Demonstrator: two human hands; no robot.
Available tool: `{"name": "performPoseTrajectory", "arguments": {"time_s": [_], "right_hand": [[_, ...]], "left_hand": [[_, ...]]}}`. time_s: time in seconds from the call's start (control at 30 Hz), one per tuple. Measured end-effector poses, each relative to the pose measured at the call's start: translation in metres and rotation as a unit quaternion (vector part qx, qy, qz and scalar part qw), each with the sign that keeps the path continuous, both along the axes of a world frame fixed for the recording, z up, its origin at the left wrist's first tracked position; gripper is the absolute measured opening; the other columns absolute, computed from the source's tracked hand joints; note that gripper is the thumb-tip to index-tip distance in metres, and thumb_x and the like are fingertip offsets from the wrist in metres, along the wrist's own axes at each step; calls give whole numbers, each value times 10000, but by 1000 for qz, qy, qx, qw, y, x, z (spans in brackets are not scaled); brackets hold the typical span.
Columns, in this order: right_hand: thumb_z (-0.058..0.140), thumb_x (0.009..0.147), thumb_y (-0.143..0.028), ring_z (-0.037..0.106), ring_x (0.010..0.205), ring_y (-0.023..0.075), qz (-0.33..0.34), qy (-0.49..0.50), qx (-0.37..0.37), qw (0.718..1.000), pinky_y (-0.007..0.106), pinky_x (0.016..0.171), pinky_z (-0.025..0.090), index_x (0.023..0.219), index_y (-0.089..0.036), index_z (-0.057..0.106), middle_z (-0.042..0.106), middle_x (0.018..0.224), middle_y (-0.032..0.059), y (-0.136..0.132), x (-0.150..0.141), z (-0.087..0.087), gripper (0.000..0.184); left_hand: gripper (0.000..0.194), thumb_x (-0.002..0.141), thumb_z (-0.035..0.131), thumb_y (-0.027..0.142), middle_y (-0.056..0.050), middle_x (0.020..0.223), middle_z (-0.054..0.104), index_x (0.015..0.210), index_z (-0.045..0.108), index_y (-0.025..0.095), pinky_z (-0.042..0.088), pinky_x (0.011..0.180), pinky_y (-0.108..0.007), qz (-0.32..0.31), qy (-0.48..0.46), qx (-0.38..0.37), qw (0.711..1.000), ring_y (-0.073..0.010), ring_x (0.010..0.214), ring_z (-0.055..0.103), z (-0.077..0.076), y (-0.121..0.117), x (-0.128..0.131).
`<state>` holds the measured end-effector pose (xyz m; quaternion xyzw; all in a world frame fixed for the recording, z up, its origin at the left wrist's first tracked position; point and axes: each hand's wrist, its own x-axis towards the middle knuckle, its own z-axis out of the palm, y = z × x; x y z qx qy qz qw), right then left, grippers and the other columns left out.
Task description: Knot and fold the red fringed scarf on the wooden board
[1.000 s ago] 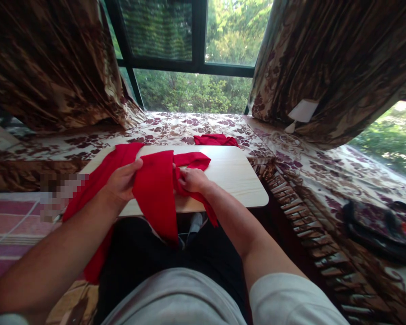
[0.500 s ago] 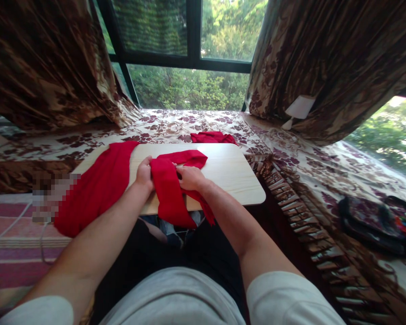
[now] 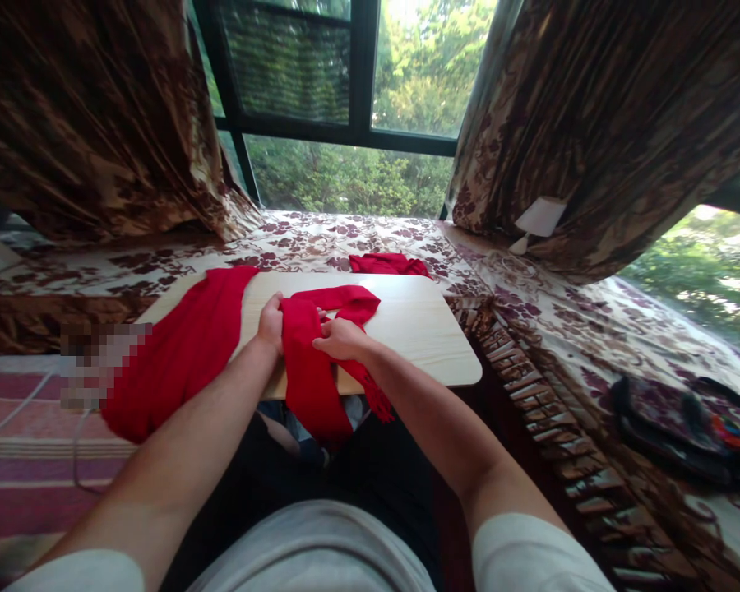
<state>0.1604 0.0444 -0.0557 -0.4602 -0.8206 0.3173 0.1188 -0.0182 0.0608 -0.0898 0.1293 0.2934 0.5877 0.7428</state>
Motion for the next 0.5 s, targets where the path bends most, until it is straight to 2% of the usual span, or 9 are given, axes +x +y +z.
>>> {"name": "performPoseTrajectory", "arguments": {"time_s": [0.07, 0.1, 0.2, 0.27, 0.33, 0.5], "right_hand": [[608, 807, -384, 447, 543, 105, -47, 130, -84, 987, 235, 535, 331, 643, -200, 484, 435, 549, -59, -3, -6, 1, 276], [588, 819, -390, 456, 538, 105, -73, 210, -130, 966, 230, 529, 349, 676, -206, 480, 451, 563, -61, -4, -8, 2, 257], [564, 838, -376, 523, 559, 123, -145, 426, -239, 860, 238, 545, 431, 764, -222, 486, 528, 616, -51, -9, -14, 12, 188], [614, 808, -323, 581, 593, 142, -171, 490, -288, 805, 258, 581, 486, 801, -225, 524, 581, 641, -41, -18, -14, 19, 133], [695, 750, -278, 625, 617, 159, -162, 487, -337, 789, 284, 624, 526, 810, -217, 580, 626, 655, -30, -31, -10, 25, 144], [876, 599, -316, 679, 645, 177, -57, 400, -427, 809, 321, 719, 564, 753, -157, 676, 702, 693, 27, -63, 7, 34, 299]], "left_hand": [[726, 952, 302, 602, -231, 911, 738, 1133, 648, -10, 577, 834, -512, -7, -7, 9, 1000, -354, 867, 726, 3, -3, 1], [731, 957, 294, 601, -224, 930, 740, 1162, 640, -9, 571, 856, -505, -11, -13, 13, 1000, -352, 889, 725, 5, -5, 2], [726, 969, 275, 590, -202, 995, 743, 1250, 608, 10, 545, 924, -491, -10, -31, 24, 999, -343, 958, 716, 14, -11, 6], [723, 972, 264, 586, -199, 1019, 741, 1279, 596, 23, 536, 935, -494, 8, -38, 27, 999, -341, 968, 714, 17, -12, 9], [714, 968, 276, 590, -197, 1014, 740, 1275, 599, 33, 539, 919, -494, 25, -43, 28, 998, -338, 944, 717, 16, -12, 10], [693, 949, 320, 639, -143, 802, 737, 1119, 663, 61, 567, 830, -434, 34, -24, 12, 999, -294, 771, 719, 5, -7, 4]]}}
